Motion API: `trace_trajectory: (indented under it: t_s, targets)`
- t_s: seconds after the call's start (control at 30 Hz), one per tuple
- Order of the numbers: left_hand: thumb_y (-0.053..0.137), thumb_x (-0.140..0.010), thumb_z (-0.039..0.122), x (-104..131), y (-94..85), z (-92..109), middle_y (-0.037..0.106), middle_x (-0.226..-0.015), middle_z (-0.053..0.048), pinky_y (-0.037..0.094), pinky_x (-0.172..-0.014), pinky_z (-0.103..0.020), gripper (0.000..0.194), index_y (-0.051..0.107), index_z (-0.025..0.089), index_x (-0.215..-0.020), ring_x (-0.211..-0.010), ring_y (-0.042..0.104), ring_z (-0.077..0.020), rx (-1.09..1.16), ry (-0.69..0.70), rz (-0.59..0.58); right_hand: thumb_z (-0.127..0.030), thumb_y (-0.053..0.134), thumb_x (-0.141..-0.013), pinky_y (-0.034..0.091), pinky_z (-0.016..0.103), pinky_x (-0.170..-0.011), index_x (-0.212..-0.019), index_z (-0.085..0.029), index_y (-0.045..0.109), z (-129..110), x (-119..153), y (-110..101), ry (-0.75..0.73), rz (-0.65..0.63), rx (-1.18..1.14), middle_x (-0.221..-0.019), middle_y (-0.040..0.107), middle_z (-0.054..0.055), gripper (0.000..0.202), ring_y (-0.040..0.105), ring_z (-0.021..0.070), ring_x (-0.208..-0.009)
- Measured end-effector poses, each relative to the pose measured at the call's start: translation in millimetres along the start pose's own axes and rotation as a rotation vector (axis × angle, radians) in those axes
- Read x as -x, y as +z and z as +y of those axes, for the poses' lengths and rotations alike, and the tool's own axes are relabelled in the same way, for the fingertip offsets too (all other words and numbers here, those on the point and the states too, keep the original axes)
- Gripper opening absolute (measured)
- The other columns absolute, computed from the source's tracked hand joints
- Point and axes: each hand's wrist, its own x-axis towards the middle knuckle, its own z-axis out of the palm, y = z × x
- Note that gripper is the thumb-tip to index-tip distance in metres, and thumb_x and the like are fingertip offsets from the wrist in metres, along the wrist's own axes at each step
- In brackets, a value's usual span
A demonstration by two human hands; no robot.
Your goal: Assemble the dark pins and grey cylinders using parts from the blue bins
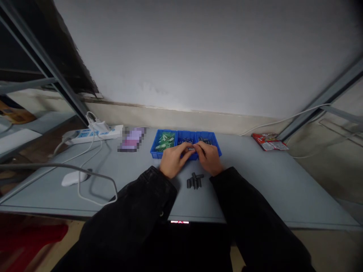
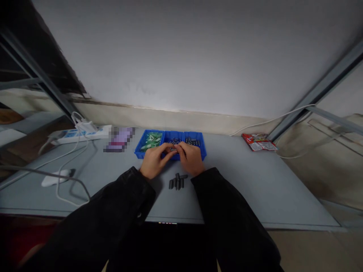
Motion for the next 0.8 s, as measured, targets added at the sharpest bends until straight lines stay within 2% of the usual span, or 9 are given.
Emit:
trace_trajectory:
  t_s: [0.27, 0.5, 0.8]
  targets:
    - [0.064, -0.098, 0.03, -4.6, -2.3, 2.5, 0.076, -0.093, -0.003, 0.056, -0.073, -0.025, 0.02, 0.067, 0.018, -0.114, -0.078, 0.07, -0.0138, 0.087, -0.025, 0.067, -0.038, 0.041, -0.105, 0.039, 0.028, -0.064, -0.084, -0.023, 0.059, -0.1, 0.9, 2.0, 0.023, 0.006, -0.079, -0.071, 0.065, 0.0, 0.032, 0.06, 0.0156, -0.063]
    - [0.065, -0.098, 0.024, -5.3, -1.3, -0.9, 0.075, -0.109, -0.006, 0.06, -0.082, -0.032, 0.025, 0.065, 0.018, -0.122, -0.096, 0.072, -0.0178, 0.102, 0.046, 0.045, -0.04, 0.04, -0.105, 0.04, 0.028, -0.063, -0.087, -0.023, 0.059, 1.5, 1.7, 3.3, 0.056, -0.032, -0.104, -0.072, 0.067, 0.0, 0.031, 0.059, 0.015, -0.061]
    - [0.069, -0.094, 0.024, -4.1, 1.0, -5.0, 0.073, -0.116, -0.008, 0.059, -0.092, -0.04, 0.033, 0.064, 0.019, -0.126, -0.102, 0.071, -0.0208, 0.11, 0.053, 0.013, -0.043, 0.04, -0.104, 0.04, 0.028, -0.06, -0.087, -0.023, 0.059, -1.4, 2.1, 2.5, 0.059, -0.032, -0.076, -0.069, 0.066, 0.0, 0.032, 0.057, 0.0147, -0.057]
